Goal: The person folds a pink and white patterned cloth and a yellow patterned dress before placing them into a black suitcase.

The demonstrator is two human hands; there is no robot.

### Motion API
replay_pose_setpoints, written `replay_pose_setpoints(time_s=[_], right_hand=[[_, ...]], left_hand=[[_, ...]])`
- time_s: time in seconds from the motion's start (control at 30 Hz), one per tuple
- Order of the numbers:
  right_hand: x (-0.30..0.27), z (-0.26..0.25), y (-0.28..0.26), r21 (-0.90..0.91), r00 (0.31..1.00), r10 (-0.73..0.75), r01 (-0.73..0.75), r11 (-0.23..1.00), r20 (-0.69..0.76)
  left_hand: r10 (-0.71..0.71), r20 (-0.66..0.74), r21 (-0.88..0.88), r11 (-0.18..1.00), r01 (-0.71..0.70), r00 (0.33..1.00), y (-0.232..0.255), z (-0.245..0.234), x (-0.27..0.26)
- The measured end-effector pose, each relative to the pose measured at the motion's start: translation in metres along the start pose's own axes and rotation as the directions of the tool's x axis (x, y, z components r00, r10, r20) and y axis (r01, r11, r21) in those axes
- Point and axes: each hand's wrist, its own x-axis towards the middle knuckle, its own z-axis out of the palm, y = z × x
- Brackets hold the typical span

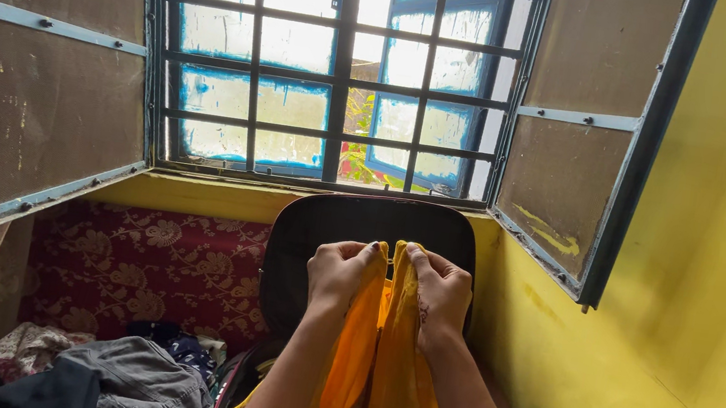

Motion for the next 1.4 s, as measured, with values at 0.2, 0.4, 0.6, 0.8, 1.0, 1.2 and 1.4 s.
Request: replay_pose_setpoints(time_s=[0.2, 0.4, 0.6, 0.8, 1.0, 1.2, 1.4], right_hand=[[0.007, -0.001, 0.002, 0.078, 0.996, 0.049, -0.054, 0.995, 0.072], [-0.003, 0.014, -0.005, -0.088, 0.987, 0.056, -0.043, 0.995, 0.149], [-0.013, 0.021, -0.011, -0.188, 0.979, 0.005, 0.035, 0.982, 0.206], [-0.002, 0.003, -0.011, -0.008, 0.898, 0.038, -0.038, 0.999, 0.439], [0.010, -0.007, -0.016, -0.108, 0.872, 0.116, -0.073, 0.991, 0.476], [0.014, -0.012, -0.016, 0.012, 0.783, 0.054, -0.078, 0.997, 0.620], [0.027, -0.011, -0.012, -0.246, 0.818, 0.118, 0.030, 0.969, 0.564]], left_hand=[[-0.054, -0.005, 0.002, 0.999, 0.054, 0.999, -0.002, -0.014, -0.009], [-0.095, -0.068, -0.054, 0.994, 0.092, 0.993, -0.004, -0.022, -0.010], [-0.001, -0.116, -0.092, 0.996, -0.010, 0.993, -0.007, -0.015, -0.006], [-0.025, -0.076, -0.041, 0.999, 0.022, 0.997, 0.003, -0.013, -0.015], [0.059, 0.019, -0.081, 0.995, -0.057, 0.998, 0.000, -0.013, -0.006], [0.058, 0.105, -0.093, 0.994, -0.048, 0.993, -0.003, -0.020, -0.002], [0.173, 0.187, -0.164, 0.976, -0.143, 0.967, -0.003, -0.028, -0.006]])
